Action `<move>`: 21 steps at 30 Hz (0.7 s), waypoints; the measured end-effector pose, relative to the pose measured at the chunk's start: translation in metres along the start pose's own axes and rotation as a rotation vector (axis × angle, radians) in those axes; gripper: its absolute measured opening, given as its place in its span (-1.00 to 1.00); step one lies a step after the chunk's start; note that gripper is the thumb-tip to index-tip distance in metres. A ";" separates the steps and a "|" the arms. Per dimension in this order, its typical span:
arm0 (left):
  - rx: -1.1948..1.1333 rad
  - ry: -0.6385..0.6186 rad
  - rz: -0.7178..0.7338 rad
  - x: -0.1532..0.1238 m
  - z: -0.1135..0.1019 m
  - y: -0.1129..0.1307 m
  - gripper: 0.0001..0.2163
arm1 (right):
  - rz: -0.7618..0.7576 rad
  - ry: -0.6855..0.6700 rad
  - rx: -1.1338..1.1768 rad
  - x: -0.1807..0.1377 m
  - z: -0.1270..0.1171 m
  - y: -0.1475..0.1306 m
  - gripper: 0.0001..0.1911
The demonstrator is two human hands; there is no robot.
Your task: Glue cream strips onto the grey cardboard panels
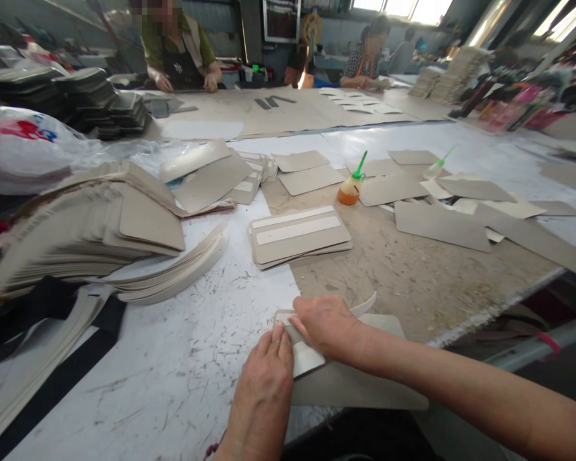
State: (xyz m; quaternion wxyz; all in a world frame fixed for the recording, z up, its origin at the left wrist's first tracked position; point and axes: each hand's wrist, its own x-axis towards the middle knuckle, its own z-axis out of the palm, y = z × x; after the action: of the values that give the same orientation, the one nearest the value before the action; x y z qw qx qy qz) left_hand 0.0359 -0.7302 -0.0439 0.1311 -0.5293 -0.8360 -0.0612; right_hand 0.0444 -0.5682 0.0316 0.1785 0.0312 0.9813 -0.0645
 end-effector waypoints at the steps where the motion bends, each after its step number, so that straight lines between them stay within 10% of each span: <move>1: 0.000 0.001 -0.002 0.000 0.000 0.001 -0.63 | -0.004 0.003 0.009 0.000 0.001 0.001 -0.71; 21: 0.018 0.031 0.001 0.002 -0.004 0.000 -0.64 | -0.004 0.056 0.031 -0.001 0.016 0.001 -0.74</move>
State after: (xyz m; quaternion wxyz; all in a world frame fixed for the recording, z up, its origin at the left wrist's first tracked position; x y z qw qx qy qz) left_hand 0.0362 -0.7296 -0.0401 0.1490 -0.5275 -0.8341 -0.0618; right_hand 0.0513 -0.5696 0.0175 0.1505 0.0336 0.9849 -0.0793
